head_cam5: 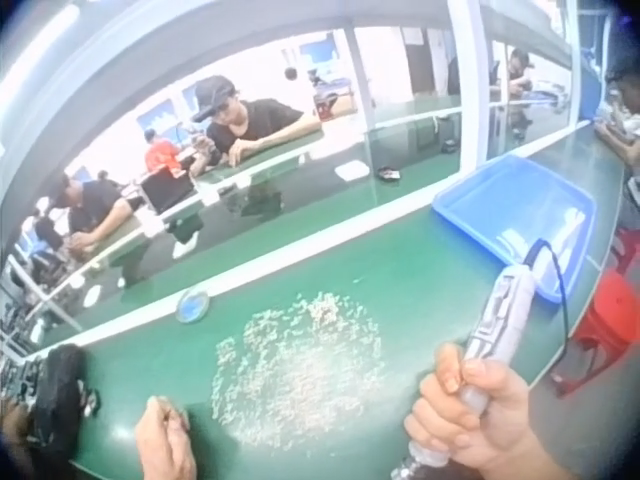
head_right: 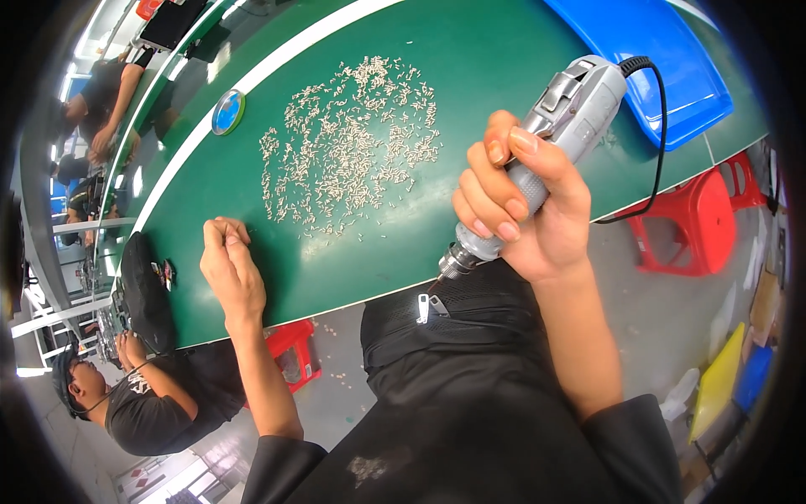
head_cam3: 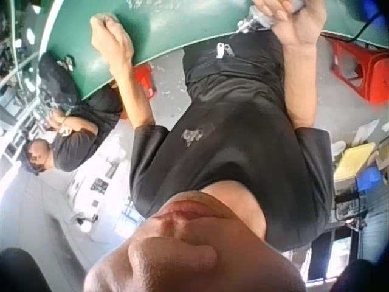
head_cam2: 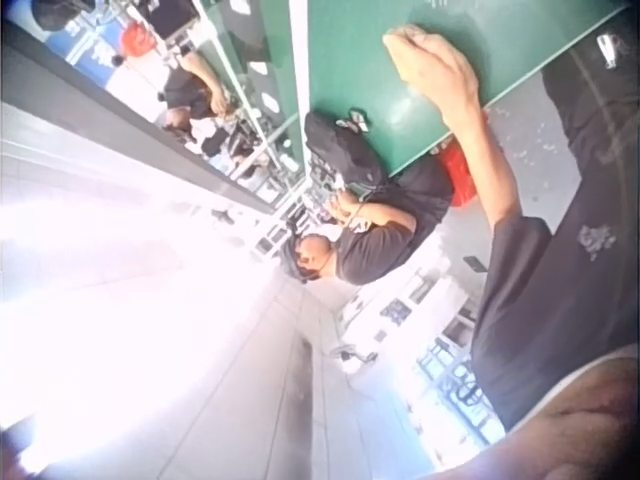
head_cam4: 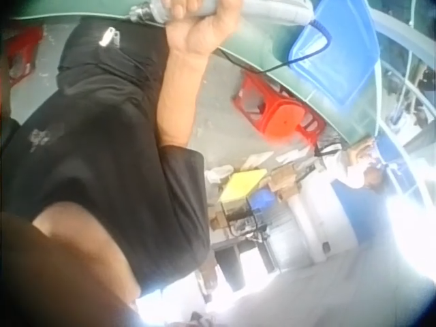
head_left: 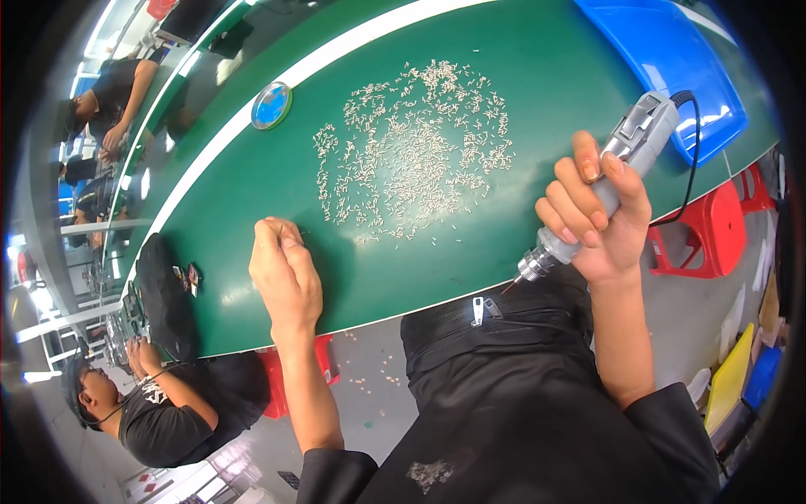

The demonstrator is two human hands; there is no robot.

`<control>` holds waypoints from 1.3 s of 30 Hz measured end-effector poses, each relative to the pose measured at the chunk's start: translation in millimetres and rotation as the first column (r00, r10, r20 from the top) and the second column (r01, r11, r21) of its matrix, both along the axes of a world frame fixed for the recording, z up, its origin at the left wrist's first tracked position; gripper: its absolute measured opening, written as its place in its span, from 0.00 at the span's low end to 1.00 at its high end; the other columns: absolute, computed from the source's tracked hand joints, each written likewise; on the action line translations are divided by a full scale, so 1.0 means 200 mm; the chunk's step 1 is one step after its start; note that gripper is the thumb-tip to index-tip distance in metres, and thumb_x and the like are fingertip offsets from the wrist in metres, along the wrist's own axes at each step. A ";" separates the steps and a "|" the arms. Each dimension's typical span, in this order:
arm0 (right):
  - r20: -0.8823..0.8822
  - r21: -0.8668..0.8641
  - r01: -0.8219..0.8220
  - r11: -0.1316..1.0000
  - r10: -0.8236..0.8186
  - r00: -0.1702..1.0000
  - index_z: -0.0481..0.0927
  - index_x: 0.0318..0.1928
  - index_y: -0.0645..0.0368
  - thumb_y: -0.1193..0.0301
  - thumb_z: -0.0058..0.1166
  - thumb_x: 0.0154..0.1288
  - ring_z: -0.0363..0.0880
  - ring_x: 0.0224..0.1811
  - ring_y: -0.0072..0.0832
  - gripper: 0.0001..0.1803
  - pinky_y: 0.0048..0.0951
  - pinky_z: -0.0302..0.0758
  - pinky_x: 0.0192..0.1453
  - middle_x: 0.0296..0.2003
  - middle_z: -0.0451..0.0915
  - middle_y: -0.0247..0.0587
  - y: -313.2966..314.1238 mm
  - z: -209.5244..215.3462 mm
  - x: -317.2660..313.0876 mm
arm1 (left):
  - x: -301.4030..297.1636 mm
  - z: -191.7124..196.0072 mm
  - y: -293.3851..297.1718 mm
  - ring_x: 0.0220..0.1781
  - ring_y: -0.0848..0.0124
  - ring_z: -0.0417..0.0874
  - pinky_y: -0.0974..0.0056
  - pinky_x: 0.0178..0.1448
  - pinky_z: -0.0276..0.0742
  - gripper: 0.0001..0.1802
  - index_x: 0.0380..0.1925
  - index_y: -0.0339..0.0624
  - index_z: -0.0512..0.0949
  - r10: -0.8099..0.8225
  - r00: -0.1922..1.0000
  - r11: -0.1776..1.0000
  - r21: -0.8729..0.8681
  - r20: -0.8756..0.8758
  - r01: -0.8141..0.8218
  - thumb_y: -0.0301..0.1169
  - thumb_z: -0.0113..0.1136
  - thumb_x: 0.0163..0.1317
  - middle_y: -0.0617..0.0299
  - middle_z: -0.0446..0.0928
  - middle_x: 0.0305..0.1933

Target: Using an electric screwdriver to fasten screws into small electronic components at an assembly line workbench.

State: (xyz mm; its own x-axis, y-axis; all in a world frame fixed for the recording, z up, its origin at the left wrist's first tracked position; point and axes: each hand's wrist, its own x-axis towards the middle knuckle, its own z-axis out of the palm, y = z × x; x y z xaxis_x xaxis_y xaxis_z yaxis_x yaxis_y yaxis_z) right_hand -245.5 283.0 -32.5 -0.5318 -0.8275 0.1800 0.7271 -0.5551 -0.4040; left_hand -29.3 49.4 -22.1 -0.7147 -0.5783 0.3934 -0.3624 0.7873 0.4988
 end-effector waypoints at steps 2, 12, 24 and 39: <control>-0.016 0.018 0.007 1.000 -0.007 1.000 0.67 0.35 0.57 0.64 0.41 0.73 0.61 0.12 0.18 0.11 0.25 0.64 0.25 0.14 0.62 0.28 0.00 0.01 0.00 | 0.00 -0.02 0.00 0.26 0.64 0.71 0.62 0.34 0.70 0.03 0.30 0.33 0.66 0.026 1.000 1.000 -0.010 -0.016 -0.026 0.19 0.45 0.64 0.53 0.71 0.27; -0.030 0.041 0.026 0.999 -0.025 0.999 0.64 0.34 0.55 0.64 0.43 0.73 0.60 0.12 0.17 0.11 0.24 0.63 0.24 0.14 0.61 0.27 -0.01 0.01 0.00 | -0.01 -0.04 0.00 0.25 0.73 0.78 0.70 0.32 0.73 0.02 0.32 0.33 0.79 0.083 0.983 0.996 0.034 -0.164 -0.079 0.18 0.61 0.59 0.58 0.79 0.27; 0.028 0.042 0.033 0.999 -0.034 0.999 0.68 0.36 0.56 0.63 0.40 0.74 0.63 0.13 0.18 0.11 0.25 0.65 0.26 0.16 0.64 0.28 0.02 -0.02 0.00 | -0.01 -0.02 0.01 0.28 0.69 0.79 0.70 0.34 0.73 0.03 0.27 0.30 0.77 -0.052 0.967 0.995 0.064 -0.250 0.070 0.14 0.60 0.55 0.55 0.80 0.28; 0.243 -0.123 0.151 0.981 -0.117 0.963 0.68 0.33 0.57 0.65 0.46 0.70 0.63 0.13 0.18 0.10 0.22 0.64 0.28 0.14 0.62 0.28 -0.12 0.24 0.02 | -0.22 0.02 0.59 0.27 0.66 0.77 0.65 0.31 0.75 0.11 0.32 0.30 0.72 -0.025 0.748 0.331 0.701 -0.663 0.632 0.28 0.50 0.70 0.49 0.77 0.25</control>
State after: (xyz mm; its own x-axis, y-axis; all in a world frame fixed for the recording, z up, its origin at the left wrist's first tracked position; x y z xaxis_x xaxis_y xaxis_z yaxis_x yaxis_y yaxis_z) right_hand -241.1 258.7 15.1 -0.6770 -0.7214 0.1460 0.7070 -0.6925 -0.1433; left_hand -73.7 167.0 -18.1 -0.8205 -0.5450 0.1723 0.3272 -0.2006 0.9234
